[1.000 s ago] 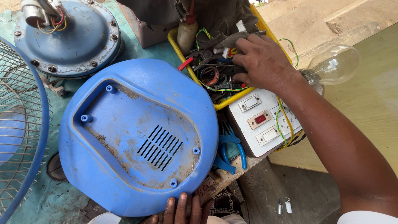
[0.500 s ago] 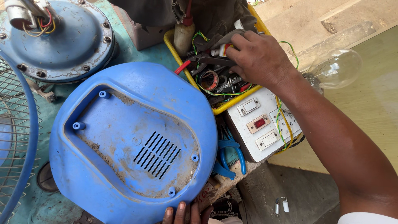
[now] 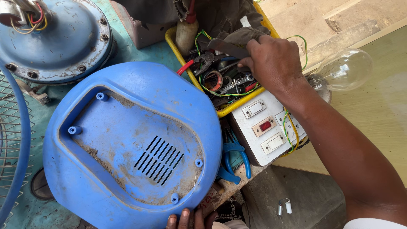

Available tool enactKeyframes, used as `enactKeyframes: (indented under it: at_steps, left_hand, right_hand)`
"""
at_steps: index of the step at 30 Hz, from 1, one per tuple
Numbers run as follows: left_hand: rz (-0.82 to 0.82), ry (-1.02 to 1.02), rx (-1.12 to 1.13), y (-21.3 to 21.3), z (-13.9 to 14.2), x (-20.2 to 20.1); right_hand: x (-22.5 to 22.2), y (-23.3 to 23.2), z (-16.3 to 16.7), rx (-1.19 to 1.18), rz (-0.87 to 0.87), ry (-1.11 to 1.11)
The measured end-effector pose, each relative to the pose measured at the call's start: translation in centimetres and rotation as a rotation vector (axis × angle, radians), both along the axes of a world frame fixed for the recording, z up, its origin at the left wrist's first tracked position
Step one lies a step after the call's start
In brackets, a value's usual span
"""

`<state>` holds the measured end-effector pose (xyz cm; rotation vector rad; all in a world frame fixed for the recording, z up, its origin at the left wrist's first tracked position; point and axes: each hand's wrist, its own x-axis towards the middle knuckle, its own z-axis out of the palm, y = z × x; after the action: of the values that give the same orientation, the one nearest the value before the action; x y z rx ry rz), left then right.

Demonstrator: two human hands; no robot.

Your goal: The person repairs a pedestal fan at a workbench. They open the fan's housing, twist and connect wires inside the casing, use pliers to work on the wiring, test the connection using a switch panel with a bulb, and handle the fan base and a cloth while working.

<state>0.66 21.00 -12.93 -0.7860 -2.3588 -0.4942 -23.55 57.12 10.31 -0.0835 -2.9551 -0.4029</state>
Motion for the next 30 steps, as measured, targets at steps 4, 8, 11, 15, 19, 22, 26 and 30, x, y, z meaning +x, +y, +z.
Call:
enactKeyframes:
  at_steps: [4, 8, 11, 15, 19, 22, 26, 30]
  left_hand:
    - [0.002, 0.002, 0.006, -0.1, 0.0, 0.1]
    - [0.003, 0.007, 0.014, -0.1, 0.1, 0.1]
    - [0.006, 0.005, 0.018, -0.2, 0.1, 0.1]
    - [0.011, 0.008, 0.018, -0.4, 0.0, 0.1]
    - [0.005, 0.005, 0.024, -0.6, 0.1, -0.1]
    - [0.024, 0.016, 0.036, -0.6, 0.3, -0.4]
    - [0.020, 0.115, 0.028, -0.6, 0.5, -1.0]
    - [0.039, 0.048, -0.001, -0.6, 0.6, -0.2]
  right_hand:
    - [0.2, -0.1, -0.5, -0.136, -0.100, 0.011]
    - [0.9, -0.6, -0.9, -0.385, -0.152, -0.099]
    - [2.2, -1.0, -1.1, -0.368, 0.034, -0.092]
    - [3.3, -1.4, -0.9, -0.364, 0.051, -0.155]
    - [3.4, -1.9, -0.8, -0.366, 0.071, -0.161]
    - [3.3, -1.9, -0.6, -0.492, 0.078, -0.155]
    - [3.0, -1.3, -0.5, -0.652, 0.189, -0.094]
    - [2.9, -1.3, -0.6, -0.396, 0.152, -0.127]
